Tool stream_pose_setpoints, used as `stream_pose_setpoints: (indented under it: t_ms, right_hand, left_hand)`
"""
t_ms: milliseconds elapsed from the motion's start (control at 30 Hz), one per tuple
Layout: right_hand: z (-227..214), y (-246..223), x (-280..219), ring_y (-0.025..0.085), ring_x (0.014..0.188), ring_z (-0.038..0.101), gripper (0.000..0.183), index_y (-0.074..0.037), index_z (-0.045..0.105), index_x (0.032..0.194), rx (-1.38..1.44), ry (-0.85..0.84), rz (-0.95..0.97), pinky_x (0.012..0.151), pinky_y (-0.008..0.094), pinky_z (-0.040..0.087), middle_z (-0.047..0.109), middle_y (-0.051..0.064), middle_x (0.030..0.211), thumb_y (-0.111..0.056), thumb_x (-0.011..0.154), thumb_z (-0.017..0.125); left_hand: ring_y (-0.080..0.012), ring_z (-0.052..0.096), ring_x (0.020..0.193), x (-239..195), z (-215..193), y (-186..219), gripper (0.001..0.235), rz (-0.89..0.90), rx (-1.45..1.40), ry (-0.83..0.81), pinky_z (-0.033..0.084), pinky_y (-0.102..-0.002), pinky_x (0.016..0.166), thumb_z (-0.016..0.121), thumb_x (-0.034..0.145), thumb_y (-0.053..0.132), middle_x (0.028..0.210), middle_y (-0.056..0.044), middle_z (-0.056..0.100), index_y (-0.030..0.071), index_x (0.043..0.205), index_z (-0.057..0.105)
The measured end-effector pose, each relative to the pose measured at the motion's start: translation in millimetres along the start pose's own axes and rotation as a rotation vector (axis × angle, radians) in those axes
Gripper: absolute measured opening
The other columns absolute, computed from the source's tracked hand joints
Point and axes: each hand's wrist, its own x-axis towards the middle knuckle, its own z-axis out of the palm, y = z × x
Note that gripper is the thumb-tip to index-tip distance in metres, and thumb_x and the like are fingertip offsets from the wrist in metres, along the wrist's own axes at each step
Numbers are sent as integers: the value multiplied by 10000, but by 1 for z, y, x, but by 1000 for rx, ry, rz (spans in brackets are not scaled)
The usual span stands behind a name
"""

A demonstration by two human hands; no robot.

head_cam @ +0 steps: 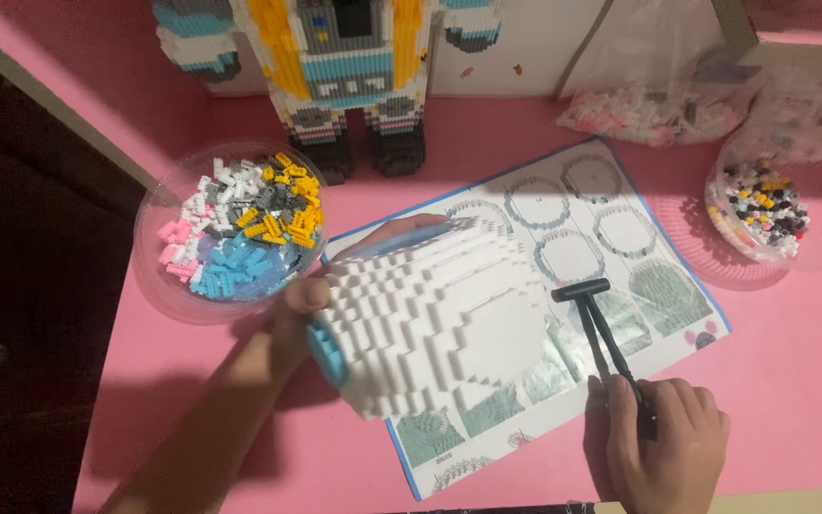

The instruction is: Assemble a character figure using small plastic building blocks and a tiny hammer following instructions.

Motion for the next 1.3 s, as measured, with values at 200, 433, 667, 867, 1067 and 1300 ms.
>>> stream_pose_setpoints:
  t_ms: [200,433,667,867,1067,1300]
  right_hand:
    - [-22,-31,13,492,1279,516,681,179,498,1313,173,22,-97,1058,589,483,493,370,1335,-201,839,804]
    - [-31,-94,39,433,1560,393,1380,17,285,1549,524,40,-453,1372,616,390,345,244,1584,-519,480,973]
    - [-23,-121,49,511,1640,368,992,-163,520,1483,605,-12,-535,1363,668,413,297,288,1721,-370,629,979]
    - [-14,-110,52,478,1574,459,711,-99,545,1368,741,7,-486,1316,630,479,417,279,1631,-225,723,816]
    - [-2,-102,66,405,1594,408,773,-146,472,1398,989,-60,-468,1398,613,423,366,168,1600,-207,717,833]
    - [1,-103,83,374,1550,410,781,-136,423,1373,1132,-21,-506,1423,625,414,354,118,1521,-212,728,856]
  left_hand:
    - [-424,517,1356,9,31,10,1143,-95,112,252,525,-576,1121,863,698,356,1567,-284,423,18,1631,297]
    - [-482,472,1432,7,38,12,1089,-149,545,316,419,-602,1086,691,750,560,1609,-269,435,32,1625,316]
    - [-458,630,1240,17,62,7,1166,-268,696,657,494,-605,891,656,589,679,1435,-275,606,108,1583,438]
    - [-439,601,1358,12,66,4,1193,-234,986,640,431,-620,1015,395,708,892,1461,-281,635,64,1565,452]
    - [-413,615,1257,10,59,-2,1086,-90,976,491,508,-563,975,504,829,766,1429,-267,569,5,1584,325]
    - [-462,541,1380,9,51,-2,1316,58,982,362,537,-587,1140,797,671,689,1525,-295,410,-30,1595,195]
